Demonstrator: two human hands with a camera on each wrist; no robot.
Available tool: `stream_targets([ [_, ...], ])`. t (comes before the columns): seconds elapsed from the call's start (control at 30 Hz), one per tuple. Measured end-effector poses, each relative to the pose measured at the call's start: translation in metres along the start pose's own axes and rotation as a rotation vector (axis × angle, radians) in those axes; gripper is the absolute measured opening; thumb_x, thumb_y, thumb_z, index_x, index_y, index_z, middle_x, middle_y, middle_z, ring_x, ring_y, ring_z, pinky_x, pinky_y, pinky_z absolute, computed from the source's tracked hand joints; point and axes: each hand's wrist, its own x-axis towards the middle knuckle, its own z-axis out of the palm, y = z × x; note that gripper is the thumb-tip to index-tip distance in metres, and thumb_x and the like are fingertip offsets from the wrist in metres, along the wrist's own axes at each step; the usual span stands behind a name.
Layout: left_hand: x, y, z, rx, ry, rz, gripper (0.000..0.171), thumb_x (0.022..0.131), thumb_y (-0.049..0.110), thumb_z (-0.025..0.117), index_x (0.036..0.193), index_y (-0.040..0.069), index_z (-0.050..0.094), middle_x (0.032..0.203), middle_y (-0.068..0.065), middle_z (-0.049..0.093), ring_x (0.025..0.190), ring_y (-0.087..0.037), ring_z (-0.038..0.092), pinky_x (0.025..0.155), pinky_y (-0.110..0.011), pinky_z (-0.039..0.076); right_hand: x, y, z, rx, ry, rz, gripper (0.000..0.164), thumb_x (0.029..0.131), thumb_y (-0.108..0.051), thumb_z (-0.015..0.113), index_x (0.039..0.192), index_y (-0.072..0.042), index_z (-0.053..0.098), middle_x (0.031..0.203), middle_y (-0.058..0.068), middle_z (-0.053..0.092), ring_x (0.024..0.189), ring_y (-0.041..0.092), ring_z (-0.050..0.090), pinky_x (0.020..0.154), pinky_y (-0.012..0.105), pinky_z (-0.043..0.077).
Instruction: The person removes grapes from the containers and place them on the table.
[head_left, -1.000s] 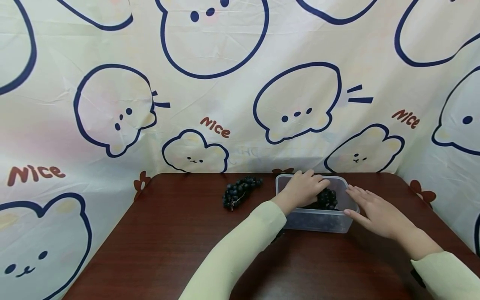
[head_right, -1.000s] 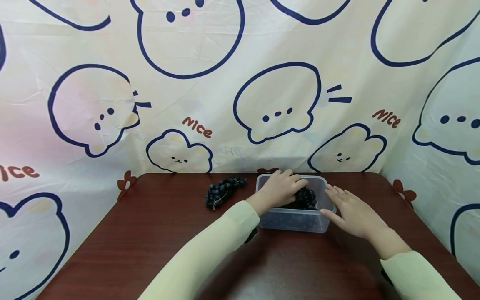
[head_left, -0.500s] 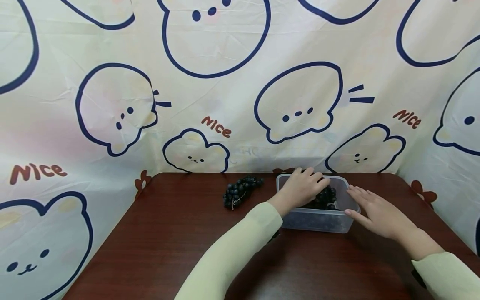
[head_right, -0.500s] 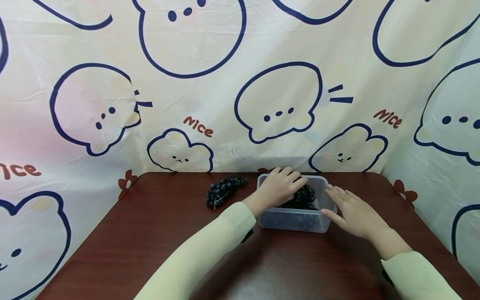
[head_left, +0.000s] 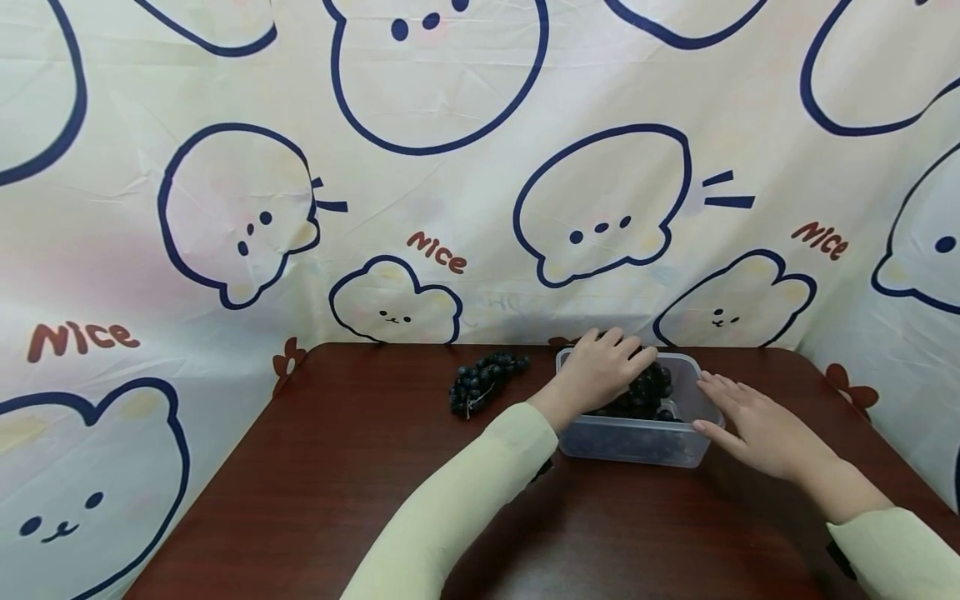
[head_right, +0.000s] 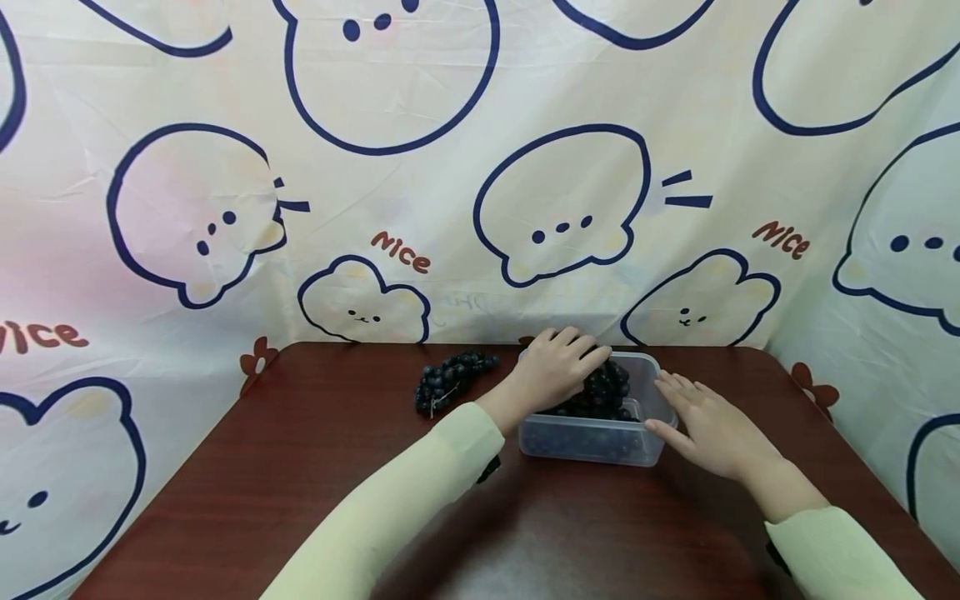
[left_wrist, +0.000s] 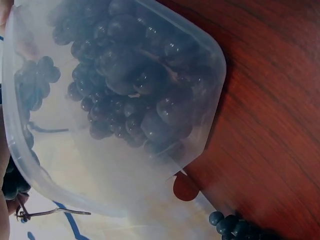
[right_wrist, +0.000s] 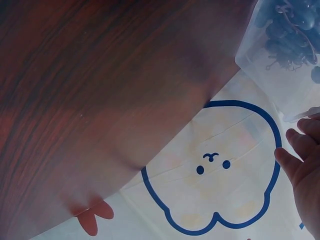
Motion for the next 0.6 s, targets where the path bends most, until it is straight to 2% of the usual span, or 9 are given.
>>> stream_targets([
  [0.17, -0.002, -0.003, -0.003, -0.005, 0.040, -0.016, 0.023, 0.096, 0.026, 0.058, 0.118, 0.020, 0.061, 0.101, 0.003, 0.063, 0.087, -0.016, 0.060, 0.066, -0.029, 0.050, -0.001, 0.000, -0.001, -0.001, -0.006, 0.012, 0.076, 0.094, -0.052, 0.057, 0.141, 0.006, 0.045, 0.146, 0.028, 0.038, 0.132, 0.048, 0.035, 0.100, 0.064, 0.031],
  [0.37, -0.007, -0.008, -0.005, 0.040, 0.071, -0.033, 0.025, 0.097, 0.023, 0.054, 0.120, 0.021, 0.064, 0.103, 0.004, 0.064, 0.090, -0.015, 0.061, 0.067, -0.029, 0.050, -0.002, 0.000, -0.001, -0.004, -0.004, 0.009, 0.075, 0.094, -0.051, 0.057, 0.140, 0.007, 0.045, 0.146, 0.028, 0.038, 0.132, 0.048, 0.035, 0.101, 0.064, 0.031],
  [0.6, -0.013, -0.016, -0.009, 0.060, 0.109, -0.056, 0.025, 0.096, 0.021, 0.053, 0.118, 0.021, 0.065, 0.104, 0.004, 0.065, 0.092, -0.015, 0.061, 0.066, -0.029, 0.050, -0.001, -0.001, -0.001, 0.001, 0.004, -0.007, 0.073, 0.094, -0.049, 0.057, 0.141, 0.007, 0.045, 0.146, 0.028, 0.037, 0.132, 0.047, 0.036, 0.107, 0.059, 0.025],
])
